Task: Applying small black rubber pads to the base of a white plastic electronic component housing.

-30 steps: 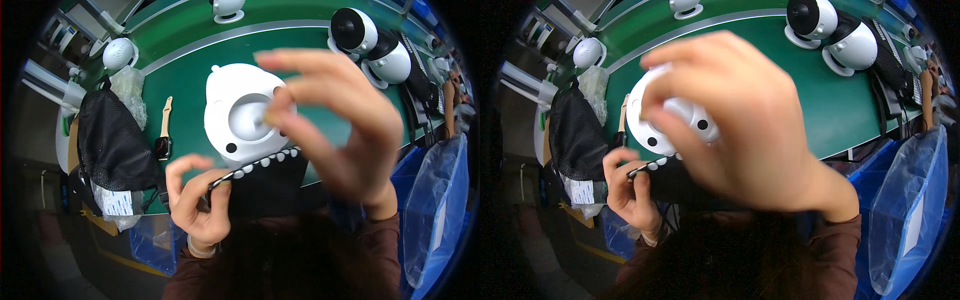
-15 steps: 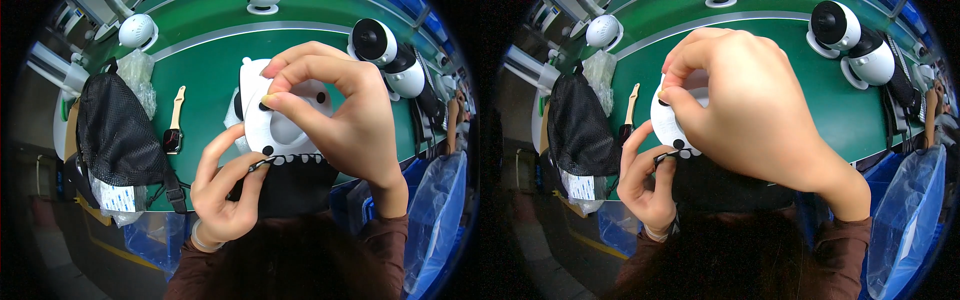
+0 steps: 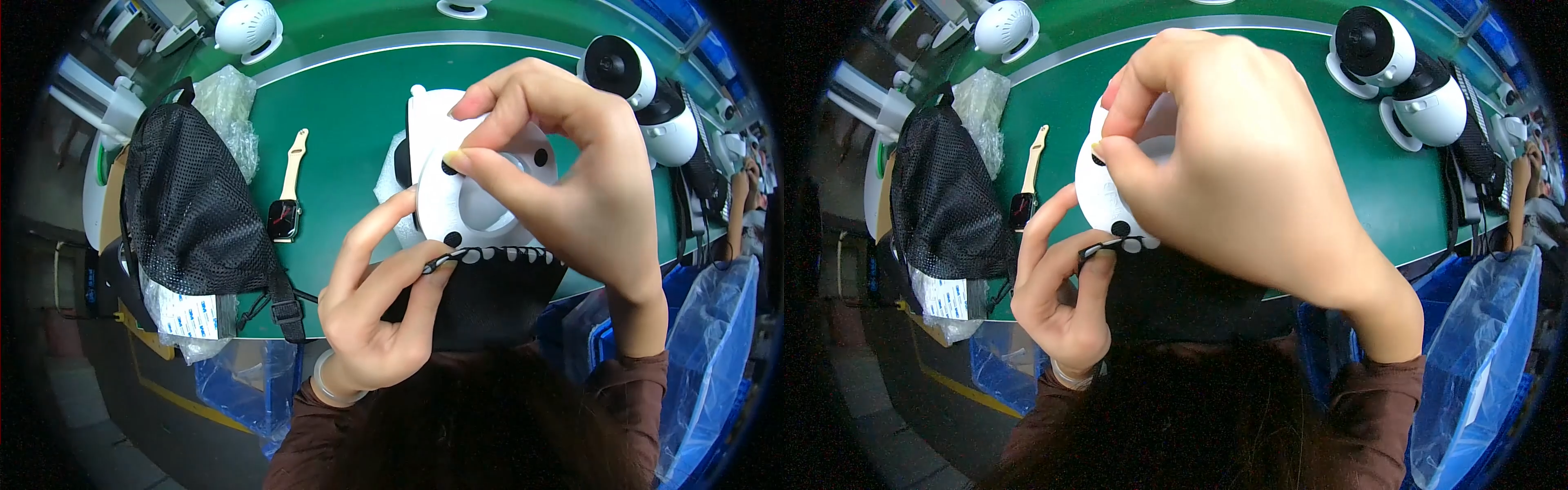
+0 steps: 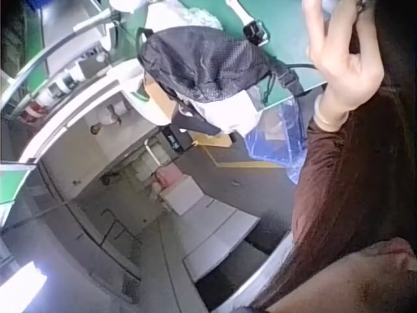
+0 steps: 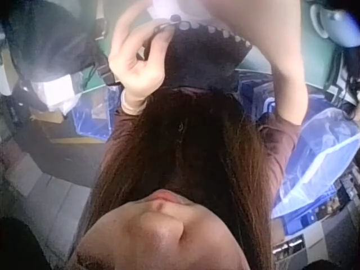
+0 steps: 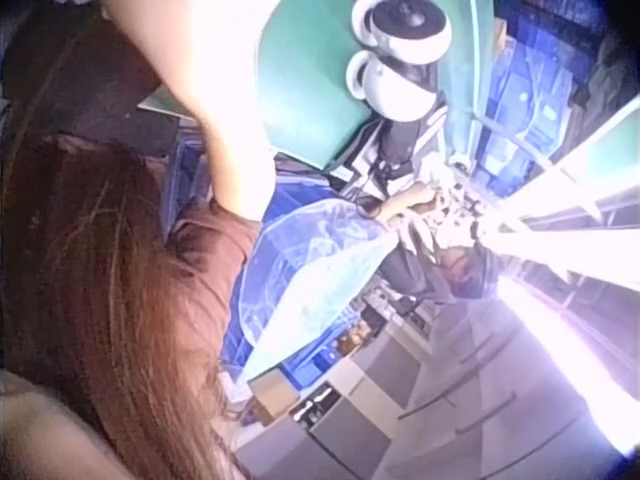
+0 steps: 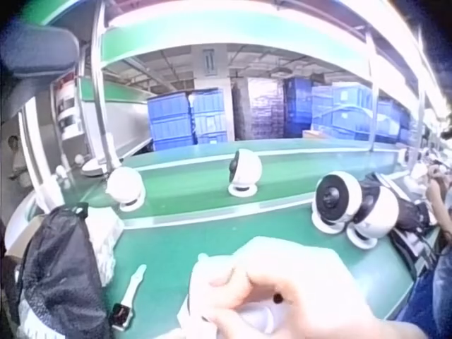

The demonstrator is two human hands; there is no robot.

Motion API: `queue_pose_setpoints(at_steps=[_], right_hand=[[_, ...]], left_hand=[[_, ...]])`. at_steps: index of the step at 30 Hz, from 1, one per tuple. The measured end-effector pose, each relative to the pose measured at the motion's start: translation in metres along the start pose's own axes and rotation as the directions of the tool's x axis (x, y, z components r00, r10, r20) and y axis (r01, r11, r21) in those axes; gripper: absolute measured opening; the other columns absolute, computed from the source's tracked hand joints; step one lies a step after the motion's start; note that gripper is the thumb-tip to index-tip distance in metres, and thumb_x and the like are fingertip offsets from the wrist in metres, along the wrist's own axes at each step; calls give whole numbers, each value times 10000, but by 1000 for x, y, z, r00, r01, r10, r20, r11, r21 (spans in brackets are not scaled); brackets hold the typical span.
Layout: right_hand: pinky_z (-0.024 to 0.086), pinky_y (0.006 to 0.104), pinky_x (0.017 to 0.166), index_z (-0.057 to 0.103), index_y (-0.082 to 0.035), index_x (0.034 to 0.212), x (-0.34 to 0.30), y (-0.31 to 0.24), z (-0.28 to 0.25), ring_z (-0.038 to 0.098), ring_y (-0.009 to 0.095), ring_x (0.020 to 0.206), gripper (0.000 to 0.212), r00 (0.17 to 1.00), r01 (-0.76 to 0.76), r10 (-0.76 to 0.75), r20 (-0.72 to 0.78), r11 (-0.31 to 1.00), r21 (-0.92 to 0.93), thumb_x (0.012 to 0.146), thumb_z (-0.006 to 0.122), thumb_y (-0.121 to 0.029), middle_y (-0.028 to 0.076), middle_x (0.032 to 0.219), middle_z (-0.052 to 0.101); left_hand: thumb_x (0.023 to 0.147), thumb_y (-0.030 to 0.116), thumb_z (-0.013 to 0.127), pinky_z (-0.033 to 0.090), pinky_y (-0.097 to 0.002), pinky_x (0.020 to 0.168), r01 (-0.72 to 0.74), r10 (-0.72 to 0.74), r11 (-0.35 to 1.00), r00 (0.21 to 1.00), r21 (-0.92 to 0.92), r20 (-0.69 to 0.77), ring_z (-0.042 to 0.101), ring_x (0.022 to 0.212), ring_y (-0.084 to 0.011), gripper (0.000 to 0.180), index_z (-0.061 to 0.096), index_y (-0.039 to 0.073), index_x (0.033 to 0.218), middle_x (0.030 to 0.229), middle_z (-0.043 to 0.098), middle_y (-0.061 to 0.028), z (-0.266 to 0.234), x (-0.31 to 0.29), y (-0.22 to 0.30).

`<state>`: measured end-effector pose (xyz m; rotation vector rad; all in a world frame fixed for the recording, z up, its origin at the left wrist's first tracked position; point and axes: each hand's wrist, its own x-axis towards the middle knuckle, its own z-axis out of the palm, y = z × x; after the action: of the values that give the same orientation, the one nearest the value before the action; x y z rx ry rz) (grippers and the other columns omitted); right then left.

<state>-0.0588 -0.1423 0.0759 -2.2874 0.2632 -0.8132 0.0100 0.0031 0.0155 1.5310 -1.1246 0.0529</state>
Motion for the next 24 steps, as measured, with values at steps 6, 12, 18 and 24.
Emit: queue_pose_setpoints(at_steps=[6, 12, 18, 24], right_hand=[[450, 223, 681, 578, -1, 888, 15, 15, -8, 557, 113, 781, 254, 969, 141, -134, 209, 990, -22, 679, 670, -114, 58, 807, 577], [427, 170, 465, 605, 45, 840, 49, 8, -33, 526, 61, 492, 165, 794, -467, 312, 521, 862, 195, 775, 574, -104, 62, 700, 603], [314, 87, 380, 565, 43, 947, 142, 44, -44, 443, -5, 452, 295, 893, -244, 80, 443, 913, 328, 737, 599, -162, 3, 633, 544], [440, 289, 573, 608, -42, 706, 223, 82, 60, 562, 168, 602, 194, 956, -35, 89, 280, 981, -189, 549, 689, -122, 75, 640, 594]], left_hand=[[622, -91, 606, 462, -238, 630, 43, -44, 997, 999, -59, -12, 597, 776, -206, 180, 612, -37, 794, 1045, 530, -196, 2, 1, 2], [623, -99, 587, 440, -197, 563, 42, -42, 997, 999, -68, -1, 581, 708, -147, 166, 612, -38, 775, 1011, 556, -191, -14, 4, -6], [655, -71, 603, 339, -168, 427, 194, -193, 969, 981, -151, 21, 471, 504, -56, 141, 613, -12, 783, 851, 618, -108, -26, -18, -32], [678, -29, 610, 478, -233, 591, 248, -219, 959, 955, -137, 201, 615, 690, -183, 135, 616, 6, 809, 851, 609, -91, -29, -19, -30]])
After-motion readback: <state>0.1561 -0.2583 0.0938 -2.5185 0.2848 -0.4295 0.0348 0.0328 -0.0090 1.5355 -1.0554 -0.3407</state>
